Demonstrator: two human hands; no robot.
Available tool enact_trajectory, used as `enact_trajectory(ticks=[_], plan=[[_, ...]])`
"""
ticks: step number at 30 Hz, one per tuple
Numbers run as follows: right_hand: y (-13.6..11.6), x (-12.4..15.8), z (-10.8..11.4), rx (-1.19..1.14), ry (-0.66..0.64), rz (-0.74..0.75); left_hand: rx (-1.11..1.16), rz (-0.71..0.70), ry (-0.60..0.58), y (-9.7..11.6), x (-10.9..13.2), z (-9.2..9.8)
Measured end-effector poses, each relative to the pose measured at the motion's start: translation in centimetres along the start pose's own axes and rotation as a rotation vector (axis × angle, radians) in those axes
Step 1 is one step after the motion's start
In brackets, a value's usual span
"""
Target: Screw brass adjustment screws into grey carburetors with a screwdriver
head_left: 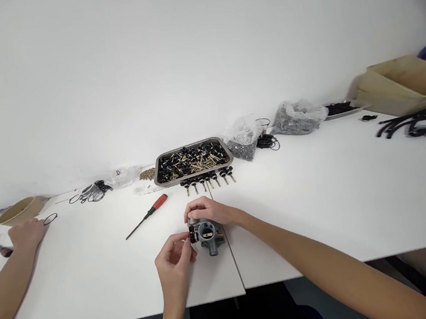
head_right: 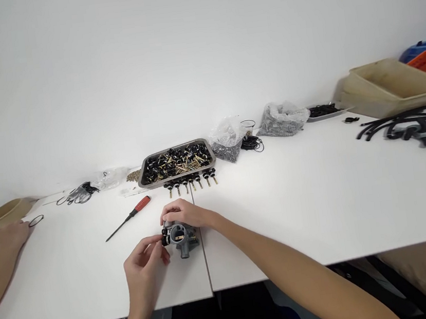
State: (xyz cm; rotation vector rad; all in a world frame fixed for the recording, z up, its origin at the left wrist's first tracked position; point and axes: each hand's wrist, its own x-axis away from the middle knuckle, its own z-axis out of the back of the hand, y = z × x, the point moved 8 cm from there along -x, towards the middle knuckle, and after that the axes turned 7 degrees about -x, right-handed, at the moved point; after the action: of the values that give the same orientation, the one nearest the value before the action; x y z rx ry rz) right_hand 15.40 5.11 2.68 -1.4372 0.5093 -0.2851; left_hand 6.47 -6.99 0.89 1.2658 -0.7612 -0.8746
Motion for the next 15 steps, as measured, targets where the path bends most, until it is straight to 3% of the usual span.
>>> enact_trajectory(ticks=[15], plan=[[0.05,0.01,0.06,0.008,-0.003,0.007,0.044,0.052,0.005,-0.77,0.1,0.03]])
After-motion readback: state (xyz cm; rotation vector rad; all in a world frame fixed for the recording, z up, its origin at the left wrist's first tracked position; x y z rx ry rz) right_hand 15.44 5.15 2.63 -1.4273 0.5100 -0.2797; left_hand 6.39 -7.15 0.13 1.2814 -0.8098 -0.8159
